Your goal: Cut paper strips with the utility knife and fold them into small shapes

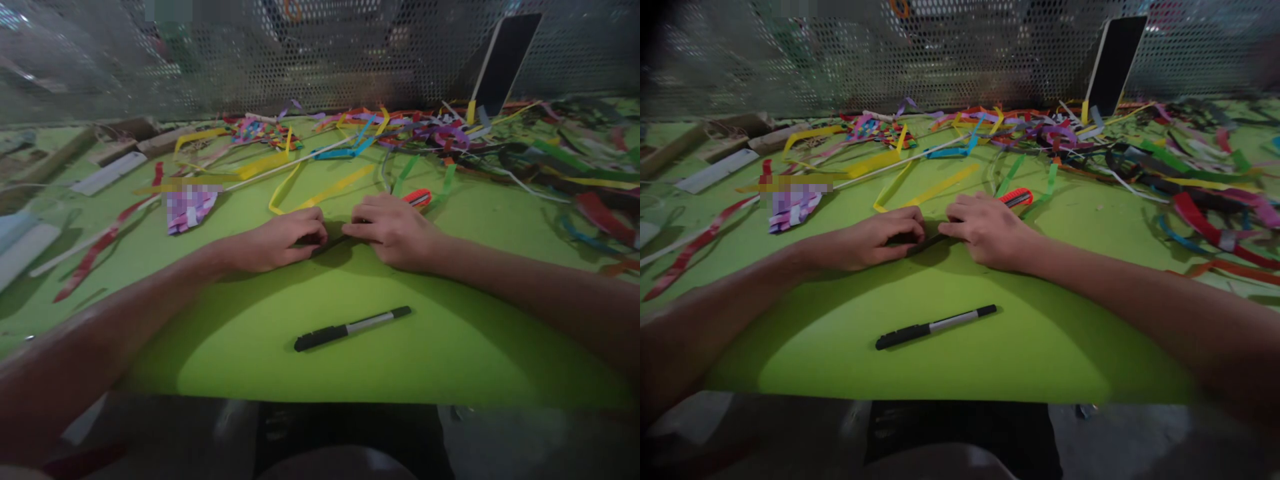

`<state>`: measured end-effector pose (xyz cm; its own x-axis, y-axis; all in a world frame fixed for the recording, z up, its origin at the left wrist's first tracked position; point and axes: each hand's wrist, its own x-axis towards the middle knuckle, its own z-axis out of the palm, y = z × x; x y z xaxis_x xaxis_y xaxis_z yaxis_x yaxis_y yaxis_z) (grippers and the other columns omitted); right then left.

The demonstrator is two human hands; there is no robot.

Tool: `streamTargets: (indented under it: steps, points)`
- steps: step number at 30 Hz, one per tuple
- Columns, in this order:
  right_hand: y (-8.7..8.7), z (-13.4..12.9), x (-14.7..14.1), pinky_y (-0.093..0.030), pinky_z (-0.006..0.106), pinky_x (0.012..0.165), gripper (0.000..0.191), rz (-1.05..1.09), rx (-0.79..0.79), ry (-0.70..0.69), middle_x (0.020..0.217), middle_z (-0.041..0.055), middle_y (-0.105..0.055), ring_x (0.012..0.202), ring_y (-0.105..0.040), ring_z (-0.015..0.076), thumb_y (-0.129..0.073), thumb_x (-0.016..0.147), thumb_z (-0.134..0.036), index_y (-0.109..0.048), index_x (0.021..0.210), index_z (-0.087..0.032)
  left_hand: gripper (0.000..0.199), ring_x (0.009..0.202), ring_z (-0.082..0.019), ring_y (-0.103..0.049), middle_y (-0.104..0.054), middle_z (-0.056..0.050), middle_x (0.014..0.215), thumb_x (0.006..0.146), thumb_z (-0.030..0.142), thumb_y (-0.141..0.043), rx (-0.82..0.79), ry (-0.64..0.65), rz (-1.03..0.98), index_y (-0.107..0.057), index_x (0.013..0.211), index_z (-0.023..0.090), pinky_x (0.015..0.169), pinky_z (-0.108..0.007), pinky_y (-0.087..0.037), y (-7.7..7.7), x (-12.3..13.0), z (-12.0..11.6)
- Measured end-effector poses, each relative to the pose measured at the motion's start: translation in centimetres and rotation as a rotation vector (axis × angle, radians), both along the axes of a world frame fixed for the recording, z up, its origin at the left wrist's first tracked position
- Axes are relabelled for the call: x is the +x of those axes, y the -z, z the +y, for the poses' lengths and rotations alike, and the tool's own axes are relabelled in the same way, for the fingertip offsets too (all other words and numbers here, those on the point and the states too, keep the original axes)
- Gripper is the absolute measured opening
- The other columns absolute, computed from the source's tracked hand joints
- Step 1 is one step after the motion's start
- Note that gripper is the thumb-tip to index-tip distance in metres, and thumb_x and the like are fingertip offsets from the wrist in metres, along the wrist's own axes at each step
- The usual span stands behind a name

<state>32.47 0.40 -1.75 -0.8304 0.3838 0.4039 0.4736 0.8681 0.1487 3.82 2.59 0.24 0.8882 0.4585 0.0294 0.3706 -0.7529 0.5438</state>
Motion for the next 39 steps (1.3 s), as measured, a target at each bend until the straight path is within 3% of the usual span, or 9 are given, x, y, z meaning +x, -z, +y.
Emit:
streamTargets:
  steps: [10, 15, 21, 33, 39]
  points:
    - [-0.1, -0.2, -0.1, -0.042, 0.038, 0.082, 0.042, -0.013, 0.062, -0.043, 0.099, 0.0091, -0.071, 0.096, -0.058, 0.0239, -0.043, 0.104, 0.0, -0.077, 0.125, -0.012, 0.017, 0.1, -0.022, -0.062, -0.06, -0.01, 0.112, 0.109, 0.031, -0.05, 0.009, 0.019, 0.017, -0.062, 0.106, 0.019, 0.096, -0.035, -0.051, -0.2, 0.0, 0.1]
    - [-0.1, 0.0, 0.1, -0.042, 0.038, 0.083, 0.046, -0.095, 0.051, -0.043, 0.109, 0.0064, -0.076, 0.096, -0.059, 0.0235, -0.042, 0.109, -0.005, -0.07, 0.144, -0.018, 0.017, 0.098, -0.022, -0.061, -0.061, -0.009, 0.111, 0.108, 0.031, -0.052, -0.008, 0.021, 0.008, -0.063, 0.103, 0.019, 0.095, -0.035, -0.052, -0.3, 0.0, 0.2]
    - [-0.9, -0.7, 0.4, -0.039, 0.039, 0.083, 0.048, -0.013, -0.088, -0.041, 0.117, 0.0032, -0.078, 0.096, -0.061, 0.0233, -0.042, 0.114, -0.009, -0.067, 0.152, -0.025, 0.014, 0.093, -0.024, -0.061, -0.062, -0.008, 0.107, 0.104, 0.031, -0.057, -0.038, -0.001, -0.02, -0.066, 0.099, 0.022, 0.09, -0.037, -0.052, -0.3, 0.1, 0.3]
    - [-1.5, -1.1, 0.1, -0.039, 0.038, 0.077, 0.042, -0.058, -0.099, 0.022, 0.102, -0.0003, -0.077, 0.089, -0.064, 0.0201, -0.042, 0.12, -0.021, -0.073, 0.144, -0.036, 0.013, 0.092, -0.024, -0.061, -0.062, -0.007, 0.105, 0.105, 0.032, -0.061, -0.109, -0.034, -0.064, -0.072, 0.103, 0.025, 0.089, -0.037, -0.053, 0.3, 0.0, 0.4]
    - [-0.8, -1.1, -0.1, -0.036, 0.035, 0.074, 0.033, 0.095, 0.081, -0.074, 0.103, 0.0011, -0.074, 0.086, -0.059, 0.017, -0.054, 0.116, -0.011, -0.075, 0.138, -0.022, 0.018, 0.096, -0.022, -0.062, -0.062, -0.007, 0.104, 0.108, 0.028, -0.054, -0.063, -0.003, -0.008, -0.069, 0.104, 0.02, 0.086, -0.032, -0.05, -0.4, 0.0, 0.2]
